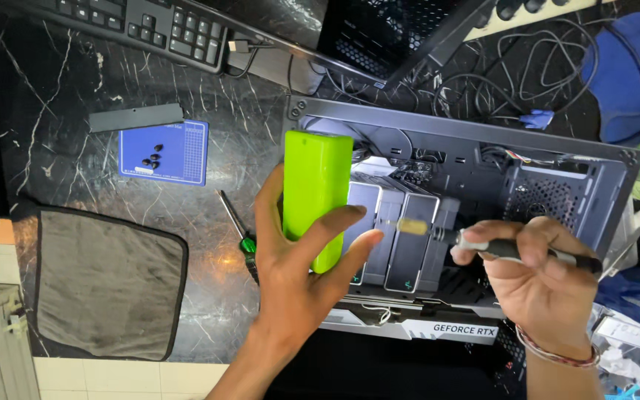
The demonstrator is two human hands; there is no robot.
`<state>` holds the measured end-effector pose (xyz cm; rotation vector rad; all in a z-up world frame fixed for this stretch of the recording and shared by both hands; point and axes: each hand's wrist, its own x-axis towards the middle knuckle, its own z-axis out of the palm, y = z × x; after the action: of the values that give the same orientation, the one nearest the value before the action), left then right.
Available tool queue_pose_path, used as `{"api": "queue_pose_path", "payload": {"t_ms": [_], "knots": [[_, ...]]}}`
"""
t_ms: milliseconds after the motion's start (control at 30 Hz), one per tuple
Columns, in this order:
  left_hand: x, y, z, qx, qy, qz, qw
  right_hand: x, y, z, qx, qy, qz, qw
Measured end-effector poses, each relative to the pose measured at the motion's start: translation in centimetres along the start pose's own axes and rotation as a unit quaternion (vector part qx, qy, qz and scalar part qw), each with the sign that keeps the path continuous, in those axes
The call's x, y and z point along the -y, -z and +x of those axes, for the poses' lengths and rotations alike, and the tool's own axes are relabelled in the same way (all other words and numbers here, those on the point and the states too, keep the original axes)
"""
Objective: The person uses a screwdriver to remove screws from the back of a computer case. They then use a green portable light to illuminate the interior of the case while inspecting the components, including the graphics card and motherboard, before placing the light on the table.
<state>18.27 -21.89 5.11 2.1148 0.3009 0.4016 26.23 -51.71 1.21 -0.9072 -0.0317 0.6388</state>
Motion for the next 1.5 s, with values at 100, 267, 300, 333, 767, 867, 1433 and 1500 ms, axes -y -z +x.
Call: {"api": "queue_pose_path", "payload": {"t_ms": [100, 267, 300, 333, 767, 867, 1433, 1500], "knots": [[-0.1, 0.2, 0.0, 0.017, -0.023, -0.007, 1.000, 0.3, 0.7, -0.8, 0.011, -0.007, 0.025, 1.000], [-0.6, 0.7, 0.2, 0.044, -0.042, -0.016, 0.998, 0.5, 0.5, -0.7, 0.018, 0.003, -0.003, 1.000], [-0.7, 0.8, 0.2, 0.052, -0.047, -0.017, 0.997, 0.5, 0.4, -0.8, 0.016, 0.011, -0.016, 1.000], [-0.6, 0.7, 0.0, 0.052, -0.047, -0.017, 0.997, 0.6, 0.4, -0.7, 0.016, 0.011, -0.016, 1.000], [-0.6, 0.8, -0.4, 0.084, -0.039, -0.077, 0.993, 0.3, 0.9, -0.7, -0.008, -0.029, 0.066, 0.997], [-0.6, 1.0, -0.4, 0.091, -0.035, -0.084, 0.992, 0.2, 1.0, -0.8, -0.004, -0.032, 0.072, 0.997], [-0.8, 2.4, -0.6, 0.117, -0.104, 0.052, 0.986, 0.8, -0.1, -0.5, -0.012, -0.021, 0.010, 1.000], [-0.8, 2.4, -0.6, 0.123, -0.095, 0.056, 0.986, 0.8, 0.0, -0.4, -0.009, -0.012, 0.008, 1.000]]}}
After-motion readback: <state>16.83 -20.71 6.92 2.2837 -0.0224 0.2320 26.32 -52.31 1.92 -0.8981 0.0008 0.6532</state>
